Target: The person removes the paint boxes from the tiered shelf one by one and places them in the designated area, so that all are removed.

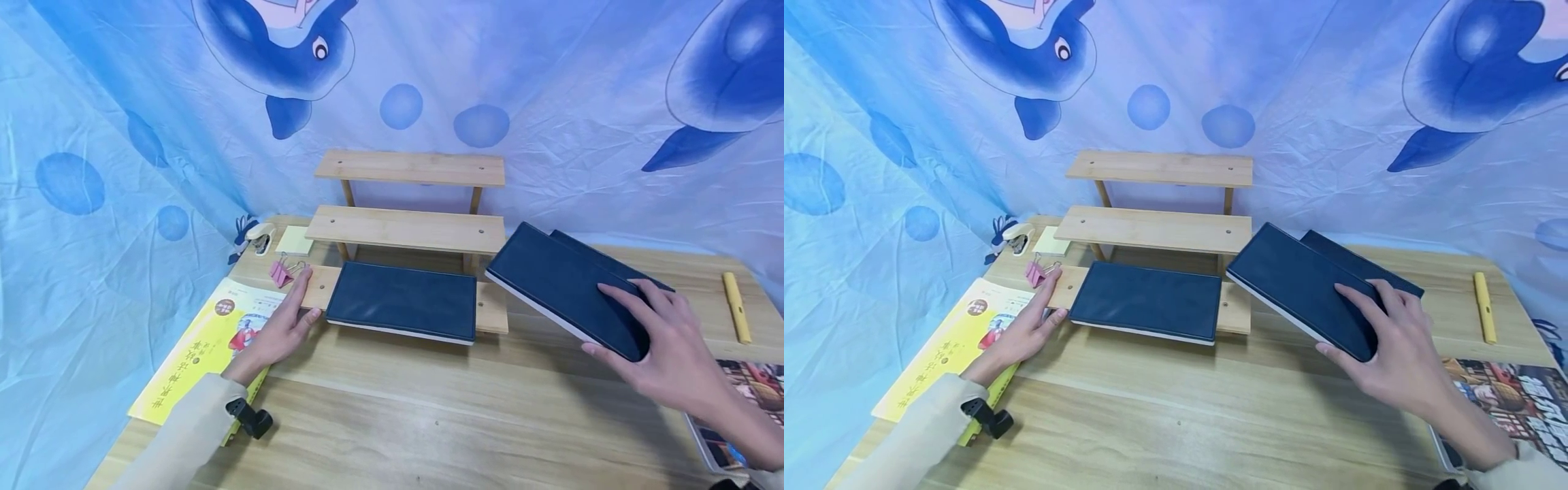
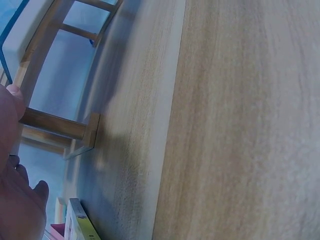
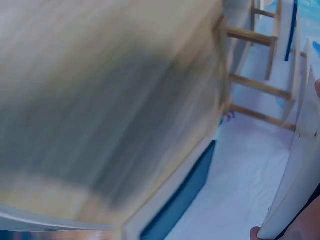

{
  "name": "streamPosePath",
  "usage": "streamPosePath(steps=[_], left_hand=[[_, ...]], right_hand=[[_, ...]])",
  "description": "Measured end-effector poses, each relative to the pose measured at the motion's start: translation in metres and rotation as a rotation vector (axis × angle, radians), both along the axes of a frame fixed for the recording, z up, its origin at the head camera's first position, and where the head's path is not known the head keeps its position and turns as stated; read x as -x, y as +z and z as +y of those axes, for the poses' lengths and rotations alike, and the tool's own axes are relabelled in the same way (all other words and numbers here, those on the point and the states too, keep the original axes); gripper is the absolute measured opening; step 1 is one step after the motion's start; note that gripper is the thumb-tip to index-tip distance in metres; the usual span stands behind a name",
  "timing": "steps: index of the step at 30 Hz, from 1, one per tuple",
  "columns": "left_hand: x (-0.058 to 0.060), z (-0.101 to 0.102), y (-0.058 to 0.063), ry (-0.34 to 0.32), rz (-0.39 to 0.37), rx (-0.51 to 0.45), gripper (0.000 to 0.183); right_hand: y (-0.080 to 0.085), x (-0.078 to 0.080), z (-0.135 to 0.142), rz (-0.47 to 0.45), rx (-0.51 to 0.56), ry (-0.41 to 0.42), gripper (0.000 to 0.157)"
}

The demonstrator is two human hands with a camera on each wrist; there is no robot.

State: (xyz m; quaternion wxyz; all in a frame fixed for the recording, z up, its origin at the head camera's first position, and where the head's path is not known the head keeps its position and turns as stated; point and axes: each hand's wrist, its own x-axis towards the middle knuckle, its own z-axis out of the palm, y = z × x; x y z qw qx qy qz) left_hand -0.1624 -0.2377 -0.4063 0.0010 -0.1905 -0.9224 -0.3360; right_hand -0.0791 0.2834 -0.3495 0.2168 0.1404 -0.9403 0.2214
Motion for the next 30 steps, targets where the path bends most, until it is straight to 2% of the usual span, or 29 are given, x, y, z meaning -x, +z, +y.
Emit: streamPosePath(steps=[6,13,18,30], left_hand=[[0.001,0.0,0.0,0.0,-0.002,-0.005,0.069],[0.0,0.0,0.0,0.004,0.006,0.001,0.069],[0.0,0.001,0.0,0.006,-0.01,0.004,0.069],[0.0,0.001,0.0,0.009,-0.003,0.007,0.069]], right_hand=[[-0.019,-0.004,0.012,-0.062,-0.028,-0.07,0.09],[-0.037,-0.001,0.024,-0.115,-0.079,-0.112,0.089],[-0.047,0.0,0.031,-0.136,-0.055,-0.123,0.088],[-0.071,0.004,0.033,-0.137,-0.093,-0.101,0.083]])
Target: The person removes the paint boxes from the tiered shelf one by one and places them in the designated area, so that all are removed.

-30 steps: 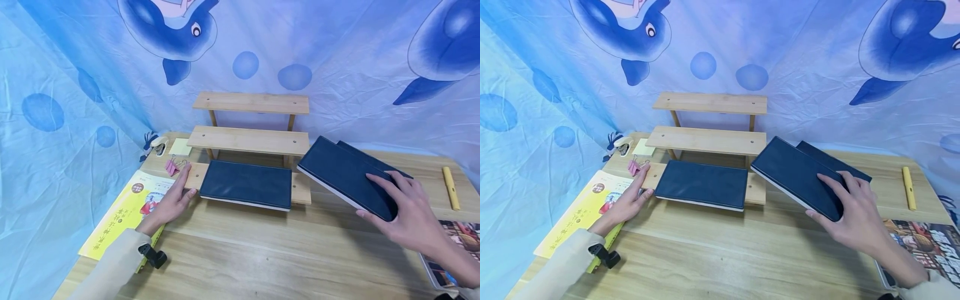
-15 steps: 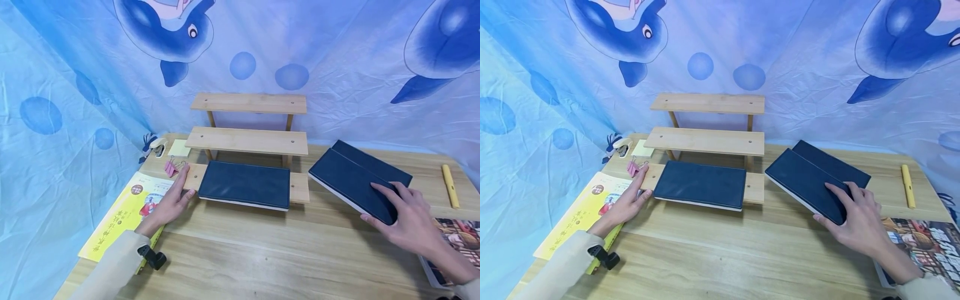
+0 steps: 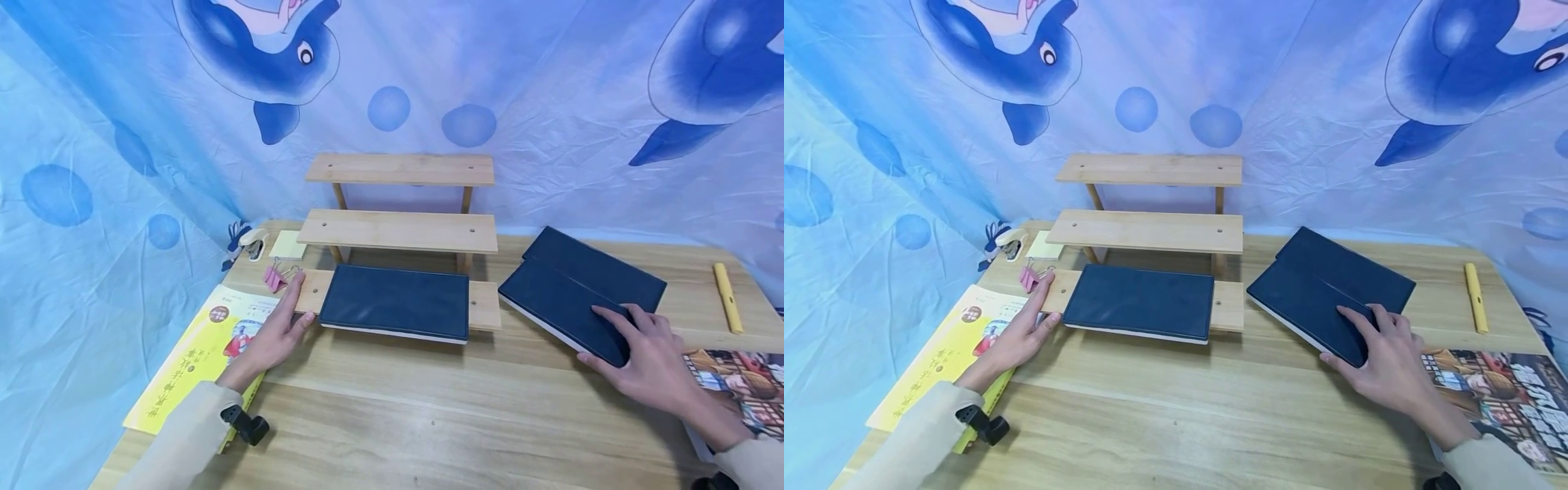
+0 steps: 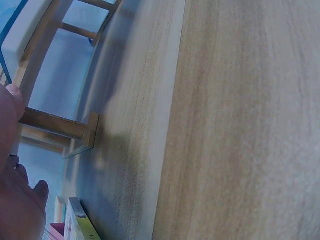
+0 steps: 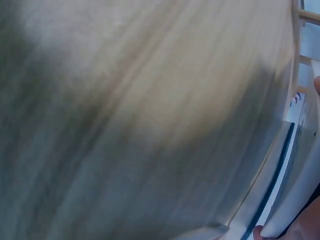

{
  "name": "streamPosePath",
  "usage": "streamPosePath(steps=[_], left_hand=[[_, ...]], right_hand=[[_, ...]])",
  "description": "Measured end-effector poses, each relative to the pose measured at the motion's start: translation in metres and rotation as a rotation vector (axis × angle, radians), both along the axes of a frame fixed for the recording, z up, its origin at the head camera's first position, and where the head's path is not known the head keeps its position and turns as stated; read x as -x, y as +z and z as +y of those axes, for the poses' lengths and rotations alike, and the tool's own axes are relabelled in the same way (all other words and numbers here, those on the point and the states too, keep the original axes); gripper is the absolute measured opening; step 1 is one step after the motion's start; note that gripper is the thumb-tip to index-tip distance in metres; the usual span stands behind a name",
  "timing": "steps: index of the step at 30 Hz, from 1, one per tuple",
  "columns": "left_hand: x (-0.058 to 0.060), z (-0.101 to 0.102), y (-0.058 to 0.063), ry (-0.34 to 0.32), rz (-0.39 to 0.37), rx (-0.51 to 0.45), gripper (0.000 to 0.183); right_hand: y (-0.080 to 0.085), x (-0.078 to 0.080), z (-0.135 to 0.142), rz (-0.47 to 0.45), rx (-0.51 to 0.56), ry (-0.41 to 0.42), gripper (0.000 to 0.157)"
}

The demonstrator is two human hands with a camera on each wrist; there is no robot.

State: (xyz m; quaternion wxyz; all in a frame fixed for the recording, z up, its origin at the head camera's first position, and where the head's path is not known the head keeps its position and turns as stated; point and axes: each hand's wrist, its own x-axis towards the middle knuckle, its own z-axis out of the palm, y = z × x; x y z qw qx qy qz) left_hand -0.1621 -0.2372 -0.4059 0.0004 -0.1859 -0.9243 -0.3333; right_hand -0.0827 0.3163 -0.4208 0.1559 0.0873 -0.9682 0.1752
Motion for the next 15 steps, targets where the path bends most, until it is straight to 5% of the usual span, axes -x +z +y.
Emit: streamPosePath(steps=[15], left_hand=[[0.001,0.0,0.001,-0.007,0.008,0.007,0.069]], right_hand=[[-0.019,0.002,-0.002,-0.011,-0.022,0.0,0.083]])
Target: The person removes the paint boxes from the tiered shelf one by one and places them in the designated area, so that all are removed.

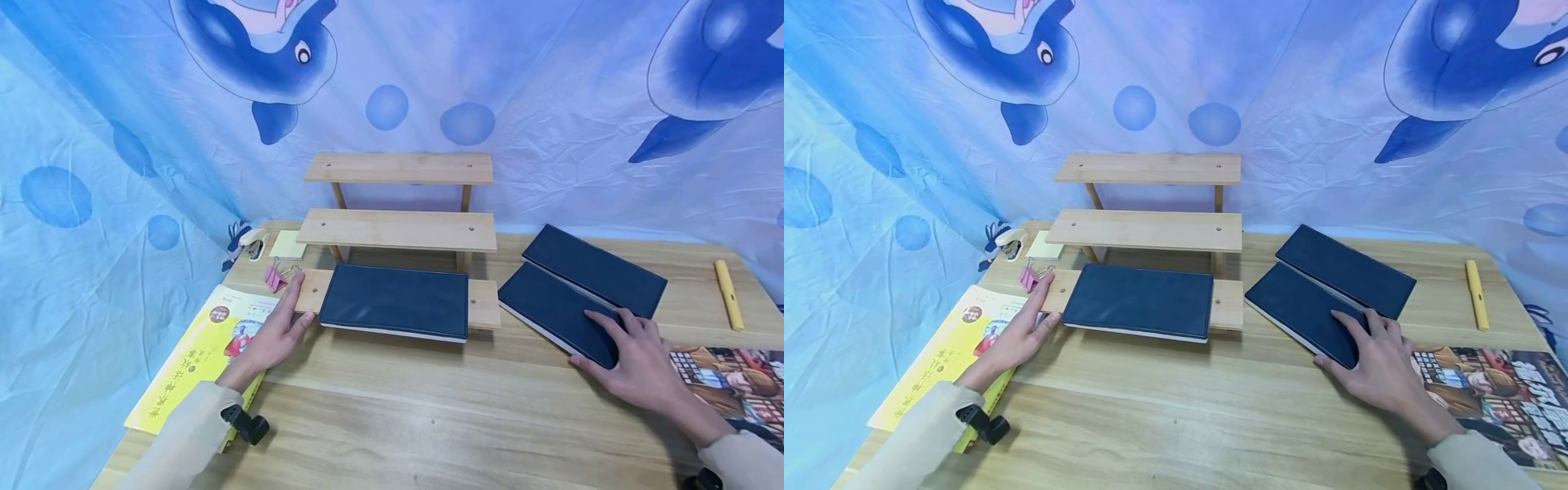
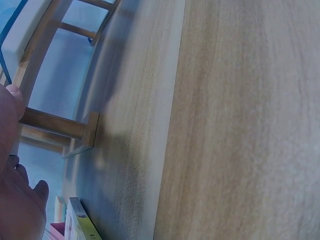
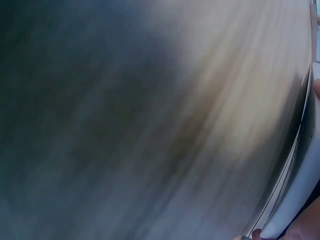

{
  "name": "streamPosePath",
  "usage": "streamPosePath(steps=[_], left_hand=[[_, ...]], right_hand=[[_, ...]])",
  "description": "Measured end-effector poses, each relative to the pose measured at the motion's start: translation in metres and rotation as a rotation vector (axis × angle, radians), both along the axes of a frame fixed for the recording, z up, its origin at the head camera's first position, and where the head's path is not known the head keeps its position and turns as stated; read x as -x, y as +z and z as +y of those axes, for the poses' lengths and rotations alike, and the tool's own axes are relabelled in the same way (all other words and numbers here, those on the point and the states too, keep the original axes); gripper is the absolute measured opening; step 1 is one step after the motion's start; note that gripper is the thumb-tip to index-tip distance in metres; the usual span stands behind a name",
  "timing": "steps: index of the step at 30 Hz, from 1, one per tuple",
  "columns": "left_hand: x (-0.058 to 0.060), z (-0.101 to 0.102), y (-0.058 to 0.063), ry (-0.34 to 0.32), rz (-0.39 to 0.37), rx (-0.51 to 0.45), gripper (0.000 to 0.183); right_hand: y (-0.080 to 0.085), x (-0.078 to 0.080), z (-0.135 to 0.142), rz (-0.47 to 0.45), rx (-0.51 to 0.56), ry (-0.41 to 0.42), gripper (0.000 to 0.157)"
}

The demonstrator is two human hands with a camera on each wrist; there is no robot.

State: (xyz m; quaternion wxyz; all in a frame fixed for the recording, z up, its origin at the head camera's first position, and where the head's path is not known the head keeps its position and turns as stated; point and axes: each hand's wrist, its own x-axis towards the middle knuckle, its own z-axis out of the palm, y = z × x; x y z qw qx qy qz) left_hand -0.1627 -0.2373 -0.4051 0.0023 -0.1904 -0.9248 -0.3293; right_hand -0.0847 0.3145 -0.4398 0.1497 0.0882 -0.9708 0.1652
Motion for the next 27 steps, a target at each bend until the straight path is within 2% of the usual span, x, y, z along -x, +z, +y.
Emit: streamPosePath(steps=[6,17,21,24,27], left_hand=[[0.0,0.001,0.001,0.006,-0.004,0.005,0.068],[0.001,0.003,0.001,-0.002,-0.004,0.006,0.068],[0.001,0.002,0.001,0.004,-0.006,0.003,0.069],[-0.001,0.002,0.001,0.012,-0.015,0.002,0.069],[-0.001,0.001,0.002,0.013,-0.019,0.005,0.069]], right_hand=[[0.0,0.0,0.001,-0.046,-0.001,-0.007,0.085],[-0.001,0.0,0.005,-0.068,-0.021,-0.001,0.086],[0.005,-0.001,0.007,-0.093,0.027,-0.004,0.088],[0.012,-0.002,0.007,-0.07,0.083,0.002,0.084],[0.025,-0.005,0.012,0.003,0.133,0.02,0.07]])
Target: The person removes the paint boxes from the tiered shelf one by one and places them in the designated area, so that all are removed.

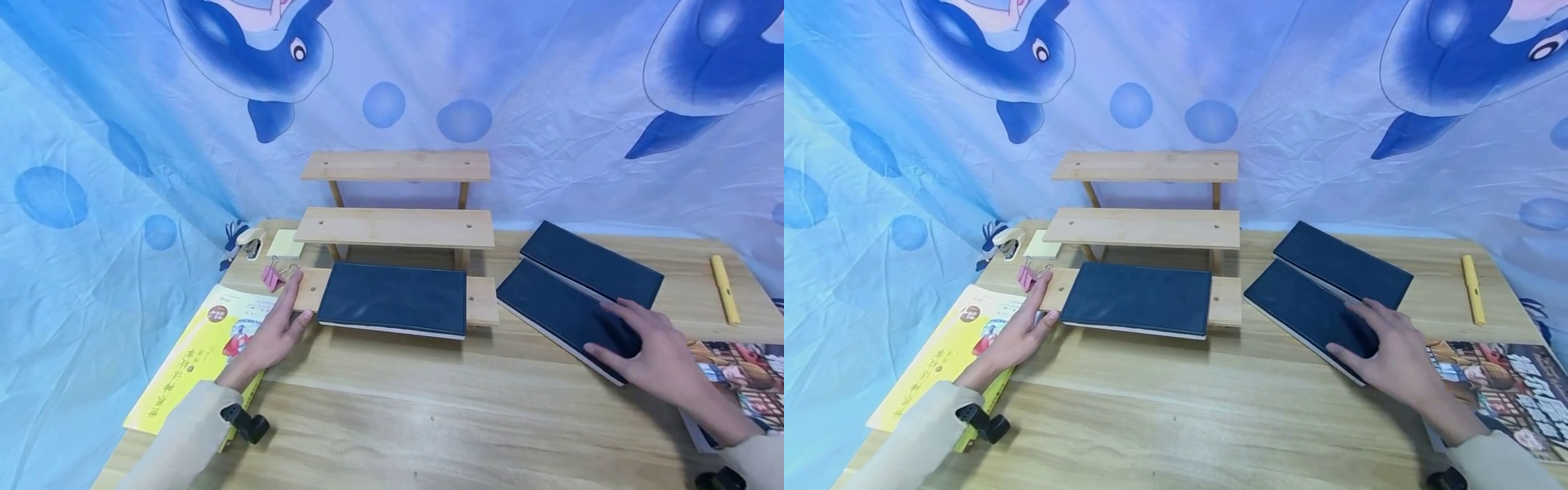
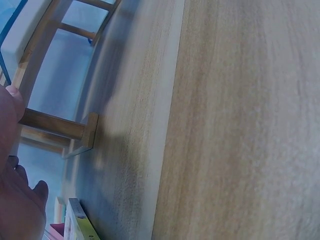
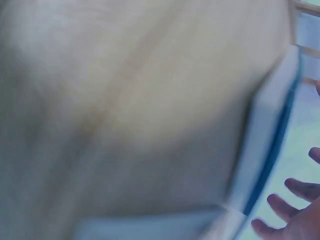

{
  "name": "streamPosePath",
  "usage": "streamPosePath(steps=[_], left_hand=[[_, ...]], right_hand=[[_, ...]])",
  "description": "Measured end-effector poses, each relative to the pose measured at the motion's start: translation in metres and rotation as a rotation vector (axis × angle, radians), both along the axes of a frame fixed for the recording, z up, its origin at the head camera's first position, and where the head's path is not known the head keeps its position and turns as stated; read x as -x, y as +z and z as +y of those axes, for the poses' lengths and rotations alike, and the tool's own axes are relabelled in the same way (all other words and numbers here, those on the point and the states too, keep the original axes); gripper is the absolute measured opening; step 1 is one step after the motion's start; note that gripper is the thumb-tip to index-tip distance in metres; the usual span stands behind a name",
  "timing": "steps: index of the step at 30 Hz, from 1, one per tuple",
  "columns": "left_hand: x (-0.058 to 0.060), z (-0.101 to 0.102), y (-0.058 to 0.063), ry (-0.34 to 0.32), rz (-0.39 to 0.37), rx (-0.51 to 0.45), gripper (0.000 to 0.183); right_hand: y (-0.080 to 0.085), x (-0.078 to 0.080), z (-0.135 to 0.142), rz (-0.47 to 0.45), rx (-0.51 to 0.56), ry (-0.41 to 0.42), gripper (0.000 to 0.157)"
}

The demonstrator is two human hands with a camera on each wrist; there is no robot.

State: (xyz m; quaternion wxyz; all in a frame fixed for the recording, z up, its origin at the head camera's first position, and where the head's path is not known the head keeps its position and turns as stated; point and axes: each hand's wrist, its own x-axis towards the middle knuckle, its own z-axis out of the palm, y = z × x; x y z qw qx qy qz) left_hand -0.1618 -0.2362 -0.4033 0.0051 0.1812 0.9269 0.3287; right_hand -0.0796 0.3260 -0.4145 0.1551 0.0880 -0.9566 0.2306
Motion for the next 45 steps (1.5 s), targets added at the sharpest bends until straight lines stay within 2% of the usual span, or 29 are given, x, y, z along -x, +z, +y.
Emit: streamPosePath(steps=[3,6,10,15,22,28,32,39,45], left_hand=[[0.0,0.0,0.0,0.001,-0.001,-0.001,0.069],[0.0,-0.002,0.0,0.002,0.004,-0.008,0.069],[0.001,-0.003,-0.002,-0.01,0.032,-0.014,0.069],[0.003,-0.002,-0.004,-0.022,0.044,-0.015,0.068],[0.003,0.001,-0.002,-0.026,0.036,-0.018,0.069],[0.002,0.001,-0.002,-0.025,0.029,-0.017,0.069],[0.001,0.001,-0.001,-0.02,0.028,-0.008,0.069],[0.002,0.001,-0.002,-0.012,0.02,0.0,0.069],[0.002,0.0,-0.002,-0.016,0.034,0.0,0.069]], right_hand=[[0.02,-0.003,0.007,0.066,0.02,-0.011,0.055],[0.04,-0.004,0.014,0.101,0.019,-0.056,0.048],[0.059,-0.004,0.014,0.109,0.024,-0.114,0.047],[0.071,-0.007,-0.002,0.137,0.058,-0.058,0.056],[0.075,0.001,-0.047,0.211,0.097,0.127,0.074],[0.072,0.012,-0.086,0.163,0.078,0.257,0.08],[0.066,0.023,-0.112,0.191,0.061,0.36,0.079],[0.058,0.036,-0.152,0.094,-0.024,0.432,0.084],[0.057,0.048,-0.179,0.071,-0.058,0.501,0.083]])
